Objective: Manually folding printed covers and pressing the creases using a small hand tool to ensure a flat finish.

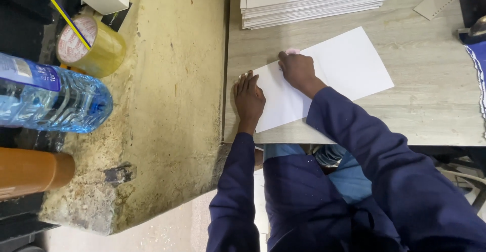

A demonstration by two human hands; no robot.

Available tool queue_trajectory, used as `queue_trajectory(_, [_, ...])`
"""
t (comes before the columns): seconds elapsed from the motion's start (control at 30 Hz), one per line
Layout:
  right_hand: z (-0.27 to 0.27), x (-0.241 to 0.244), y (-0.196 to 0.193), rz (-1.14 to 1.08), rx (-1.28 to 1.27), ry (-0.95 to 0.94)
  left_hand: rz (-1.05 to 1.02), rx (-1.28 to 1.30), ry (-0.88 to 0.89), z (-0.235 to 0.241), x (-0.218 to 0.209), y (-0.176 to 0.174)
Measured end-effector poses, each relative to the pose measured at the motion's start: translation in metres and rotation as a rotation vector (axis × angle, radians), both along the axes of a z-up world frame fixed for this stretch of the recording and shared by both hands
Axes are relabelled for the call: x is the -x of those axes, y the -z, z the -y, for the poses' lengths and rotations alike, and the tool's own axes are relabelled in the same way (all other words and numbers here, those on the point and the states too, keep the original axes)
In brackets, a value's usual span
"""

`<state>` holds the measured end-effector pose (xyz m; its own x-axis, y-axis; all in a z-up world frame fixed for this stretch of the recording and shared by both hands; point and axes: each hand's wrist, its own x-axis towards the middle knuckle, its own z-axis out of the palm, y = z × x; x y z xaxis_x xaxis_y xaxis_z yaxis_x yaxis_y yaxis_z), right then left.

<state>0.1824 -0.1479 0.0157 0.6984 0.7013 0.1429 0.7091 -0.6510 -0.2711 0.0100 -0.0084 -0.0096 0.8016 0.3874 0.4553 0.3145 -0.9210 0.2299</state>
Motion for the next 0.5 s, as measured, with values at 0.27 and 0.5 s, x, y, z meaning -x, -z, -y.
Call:
queue_trajectory(0.27, [0.034,0.18,-0.026,0.035,0.063,-0.226,-0.052,0.056,-0.003,-0.006,-0.01,0.017])
queue_trajectory(0.5, [0.075,0.108,-0.003,-0.204,-0.138,-0.124,-0.025,0.209,0.051,-0.001,0.004,0.002])
